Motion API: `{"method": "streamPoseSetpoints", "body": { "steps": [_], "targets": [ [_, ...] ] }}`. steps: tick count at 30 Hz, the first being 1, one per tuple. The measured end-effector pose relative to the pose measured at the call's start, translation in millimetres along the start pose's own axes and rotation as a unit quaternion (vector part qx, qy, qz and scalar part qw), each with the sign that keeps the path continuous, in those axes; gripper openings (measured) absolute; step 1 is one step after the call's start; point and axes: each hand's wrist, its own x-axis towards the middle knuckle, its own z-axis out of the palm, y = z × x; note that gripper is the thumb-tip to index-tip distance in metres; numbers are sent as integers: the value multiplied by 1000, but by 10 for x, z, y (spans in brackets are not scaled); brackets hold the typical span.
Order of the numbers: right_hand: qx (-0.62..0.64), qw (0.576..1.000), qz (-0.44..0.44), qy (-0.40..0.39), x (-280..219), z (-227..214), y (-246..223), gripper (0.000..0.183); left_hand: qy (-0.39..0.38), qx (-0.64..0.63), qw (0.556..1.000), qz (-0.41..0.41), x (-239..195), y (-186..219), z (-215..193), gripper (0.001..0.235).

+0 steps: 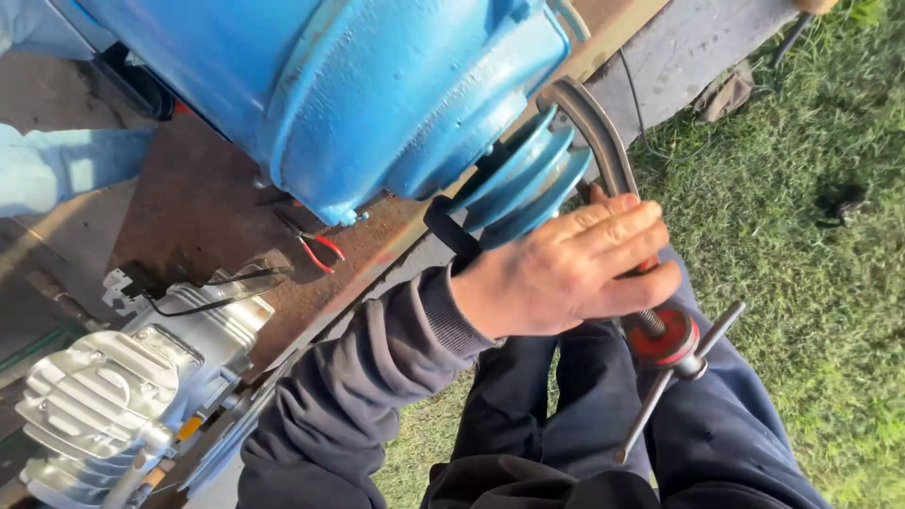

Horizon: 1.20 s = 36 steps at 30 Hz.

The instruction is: Using a gear puller and a hammer to remove a pulley from a blue electric motor.

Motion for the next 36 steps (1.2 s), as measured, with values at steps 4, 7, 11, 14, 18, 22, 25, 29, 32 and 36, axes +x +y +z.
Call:
{"method": "streamPoseSetpoints", "body": {
  "steps": [4,7,11,14,18,22,25,29,32,36],
  "targets": [
    [7,999,49,13,175,147,49,44,24,13,1000,9,-35,-47,-16,23],
    [-5,995,97,29,163,120,79,40,32,-2,999,33,-22,-74,-58,21],
    [-22,983,169,73,83,57,130,33,22,-4,998,55,37,-72,-164,18],
    [-42,975,199,90,-188,16,452,31,17,-23,998,50,14,-62,-121,16],
    [241,949,202,34,-797,-450,751,35,23,-8,999,36,9,-10,-148,19],
    [-16,992,29,125,-902,-882,-339,19,-6,-27,999,43,37,-39,-183,28],
    [-106,969,-212,72,-887,-1146,-1154,16,-17,-12,999,38,34,-24,-164,28],
    [-309,766,-538,-169,-598,-802,-2071,41,-39,53,996,58,93,13,-226,34],
    [-337,758,-537,-152,-495,-495,-1998,44,-113,93,988,53,214,41,-311,48],
    [-343,719,-479,-370,-400,-294,-1403,28,-214,150,963,60,564,80,-499,75]
  ]
}}
